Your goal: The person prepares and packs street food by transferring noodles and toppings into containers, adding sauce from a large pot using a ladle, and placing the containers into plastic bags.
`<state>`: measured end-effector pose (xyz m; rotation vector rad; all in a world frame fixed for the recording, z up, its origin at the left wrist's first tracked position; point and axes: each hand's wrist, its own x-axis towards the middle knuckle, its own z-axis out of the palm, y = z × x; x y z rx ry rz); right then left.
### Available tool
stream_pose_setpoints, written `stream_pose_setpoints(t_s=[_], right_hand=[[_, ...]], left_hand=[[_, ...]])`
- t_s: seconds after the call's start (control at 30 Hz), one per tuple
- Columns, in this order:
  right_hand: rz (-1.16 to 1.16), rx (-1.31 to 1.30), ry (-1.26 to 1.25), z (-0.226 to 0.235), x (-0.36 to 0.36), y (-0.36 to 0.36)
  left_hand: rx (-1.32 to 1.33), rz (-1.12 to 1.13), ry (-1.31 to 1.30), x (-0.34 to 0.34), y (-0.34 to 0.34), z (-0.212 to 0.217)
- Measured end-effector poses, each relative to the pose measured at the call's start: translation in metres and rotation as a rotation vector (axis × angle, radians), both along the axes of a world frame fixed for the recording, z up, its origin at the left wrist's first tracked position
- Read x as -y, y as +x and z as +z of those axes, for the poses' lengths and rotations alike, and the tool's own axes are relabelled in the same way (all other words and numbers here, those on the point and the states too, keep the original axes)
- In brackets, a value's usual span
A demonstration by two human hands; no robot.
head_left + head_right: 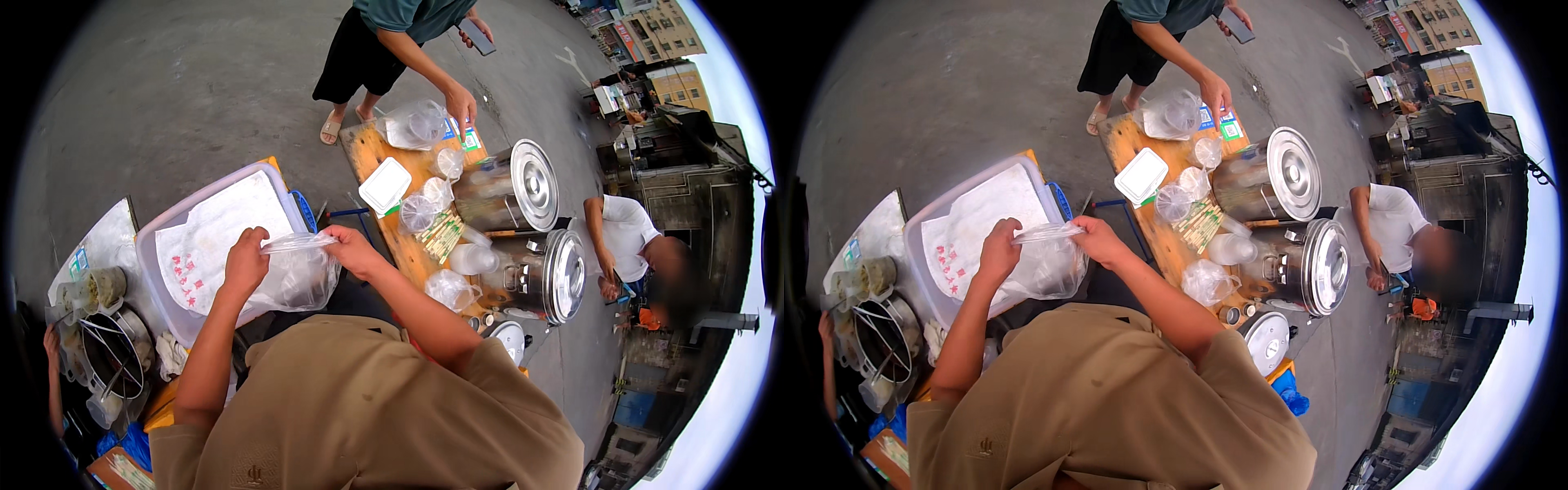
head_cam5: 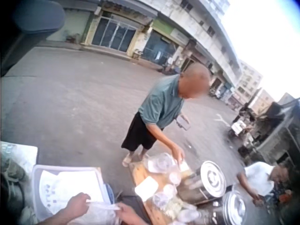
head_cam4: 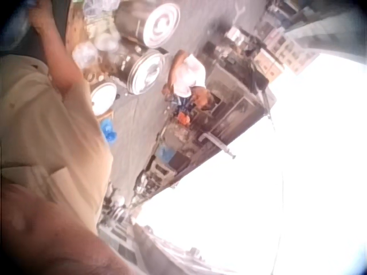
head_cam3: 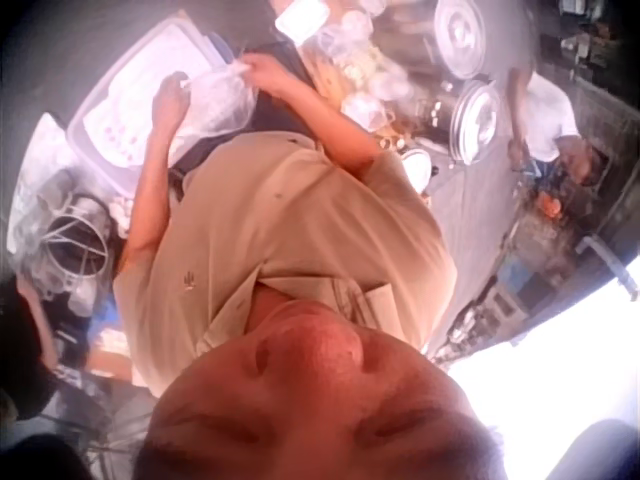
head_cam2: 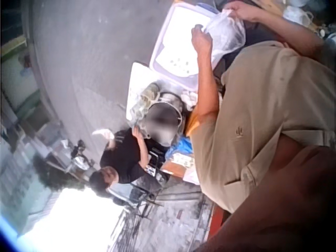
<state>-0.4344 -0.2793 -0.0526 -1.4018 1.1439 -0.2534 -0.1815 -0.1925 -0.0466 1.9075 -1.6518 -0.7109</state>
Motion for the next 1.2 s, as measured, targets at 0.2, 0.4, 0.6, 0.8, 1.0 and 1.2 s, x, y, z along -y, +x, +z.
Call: stream_pose_setpoints(t_s=[0.2,0.4,0.6,0.8,1.0,1.2], right_hand=[[-0.165,0.812,0.939,-0.005,0.038,-0.029],[-0.025,0.59,1.019,-0.039,0.101,-0.081],[0.113,-0.303,0.036,-0.082,0.2,-0.158],[-0.077,-0.579,-0.463,-0.145,0.301,-0.201],[-0.017,-0.156,0.495,-0.13,0.311,-0.183],[-0.085,-0.087,0.521,-0.121,0.299,-0.186]], left_hand=[[-1.497,0.5,0.41,-0.037,0.031,-0.067],[-1.768,0.657,0.302,-0.045,-0.005,-0.055],[-1.667,0.841,0.265,-0.045,0.005,-0.074],[-1.59,0.967,0.188,-0.057,0.03,-0.089],[-1.564,1.148,0.168,-0.064,0.041,-0.102],[-1.644,1.147,0.152,-0.05,0.05,-0.102]])
